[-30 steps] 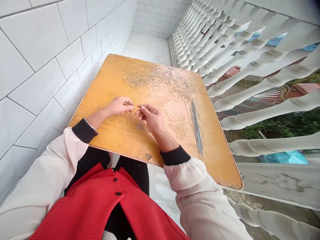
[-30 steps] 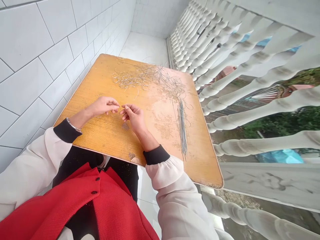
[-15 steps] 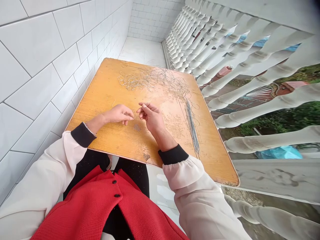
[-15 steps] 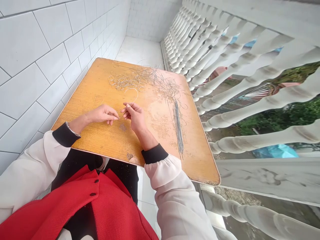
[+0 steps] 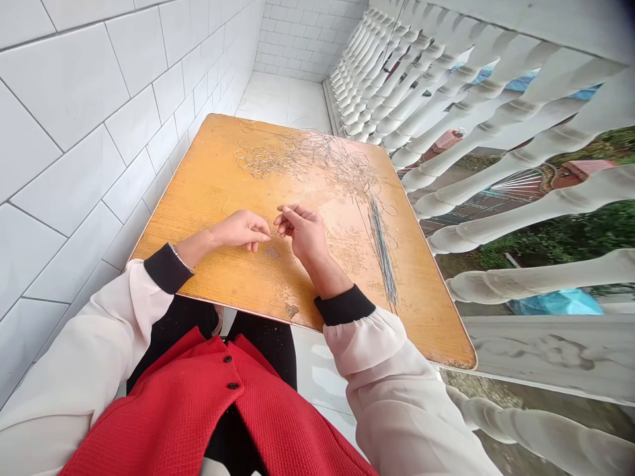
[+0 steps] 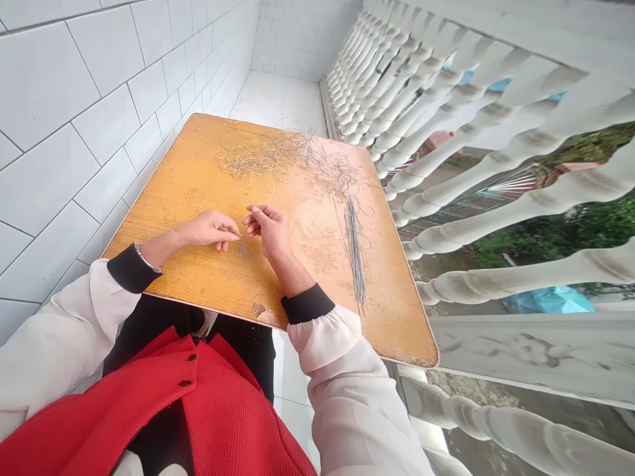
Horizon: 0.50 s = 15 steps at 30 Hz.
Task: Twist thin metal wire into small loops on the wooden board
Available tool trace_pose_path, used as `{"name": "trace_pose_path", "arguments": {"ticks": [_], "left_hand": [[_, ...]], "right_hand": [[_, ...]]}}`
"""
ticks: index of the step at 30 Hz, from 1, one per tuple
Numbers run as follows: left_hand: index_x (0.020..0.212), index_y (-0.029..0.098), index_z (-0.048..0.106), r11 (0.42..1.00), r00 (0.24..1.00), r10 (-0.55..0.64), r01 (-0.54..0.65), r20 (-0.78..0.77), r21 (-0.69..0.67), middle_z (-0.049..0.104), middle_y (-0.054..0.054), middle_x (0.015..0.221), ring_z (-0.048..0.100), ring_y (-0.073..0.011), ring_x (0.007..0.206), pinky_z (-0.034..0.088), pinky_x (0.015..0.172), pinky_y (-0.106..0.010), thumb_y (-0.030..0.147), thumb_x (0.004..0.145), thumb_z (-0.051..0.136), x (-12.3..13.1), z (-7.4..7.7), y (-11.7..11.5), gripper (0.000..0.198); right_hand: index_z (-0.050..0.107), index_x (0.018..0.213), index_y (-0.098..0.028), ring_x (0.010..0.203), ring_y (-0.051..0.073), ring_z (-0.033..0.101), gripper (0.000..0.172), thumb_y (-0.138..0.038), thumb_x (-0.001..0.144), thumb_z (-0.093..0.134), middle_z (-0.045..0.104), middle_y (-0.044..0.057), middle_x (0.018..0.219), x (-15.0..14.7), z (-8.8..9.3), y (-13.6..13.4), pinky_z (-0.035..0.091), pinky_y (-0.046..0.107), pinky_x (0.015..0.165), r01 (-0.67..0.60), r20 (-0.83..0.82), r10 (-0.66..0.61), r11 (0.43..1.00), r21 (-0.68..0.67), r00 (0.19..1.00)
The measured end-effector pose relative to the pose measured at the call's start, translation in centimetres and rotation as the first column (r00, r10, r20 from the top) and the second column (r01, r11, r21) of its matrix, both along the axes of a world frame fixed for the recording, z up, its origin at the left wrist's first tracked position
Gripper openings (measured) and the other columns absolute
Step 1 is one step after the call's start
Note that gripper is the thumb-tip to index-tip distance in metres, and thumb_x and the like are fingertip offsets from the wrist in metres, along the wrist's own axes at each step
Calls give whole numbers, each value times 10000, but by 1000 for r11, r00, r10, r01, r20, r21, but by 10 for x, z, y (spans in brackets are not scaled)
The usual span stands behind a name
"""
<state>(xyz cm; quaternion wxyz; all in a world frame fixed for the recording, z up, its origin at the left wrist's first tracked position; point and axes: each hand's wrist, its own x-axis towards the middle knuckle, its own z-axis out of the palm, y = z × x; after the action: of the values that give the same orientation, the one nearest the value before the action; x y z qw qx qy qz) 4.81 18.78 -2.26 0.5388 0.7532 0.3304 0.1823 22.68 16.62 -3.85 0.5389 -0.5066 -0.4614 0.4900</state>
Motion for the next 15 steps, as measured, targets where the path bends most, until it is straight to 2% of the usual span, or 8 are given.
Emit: {"name": "trace_pose_path", "arguments": {"ticks": [4, 8, 11, 15], "left_hand": [[863, 110, 717, 999, 999, 49, -49, -2, -21, 658, -2, 576, 592, -91, 508, 422, 511, -191, 134, 749, 668, -6, 5, 4, 126], [811, 132, 742, 979, 992, 127, -128, 21, 160, 637, 19, 581, 563, -88, 555, 411, 562, -204, 143, 720, 687, -8, 7, 4, 107], [742, 148, 745, 952, 997, 79, -79, 13, 295, 624, 30, 570, 531, -85, 554, 383, 579, -213, 136, 719, 670, -6, 4, 4, 79], [749, 155, 752, 925, 1000, -9, 3, 13, 381, 679, 12, 647, 563, -95, 605, 394, 615, -221, 170, 762, 645, -5, -1, 3, 108]], "right_hand": [[637, 821, -196, 446, 60, 477, 242, -414, 772, 730, 606, -37, 597, 4, 2, 0, 375, 203, 453, 13, -59, -12, 1000, 10, 998], [638, 821, -198, 446, 61, 465, 205, -382, 783, 718, 595, -40, 597, 7, 3, 2, 355, 207, 447, 33, -104, -34, 999, -11, 994], [642, 816, -197, 450, 57, 465, 207, -382, 783, 729, 598, -38, 601, 7, 3, 2, 351, 202, 445, 33, -122, -33, 999, 2, 992], [636, 810, -203, 443, 48, 462, 276, -450, 779, 755, 590, -50, 591, 4, 4, 1, 366, 186, 438, 26, -88, -23, 999, 31, 996]]}}
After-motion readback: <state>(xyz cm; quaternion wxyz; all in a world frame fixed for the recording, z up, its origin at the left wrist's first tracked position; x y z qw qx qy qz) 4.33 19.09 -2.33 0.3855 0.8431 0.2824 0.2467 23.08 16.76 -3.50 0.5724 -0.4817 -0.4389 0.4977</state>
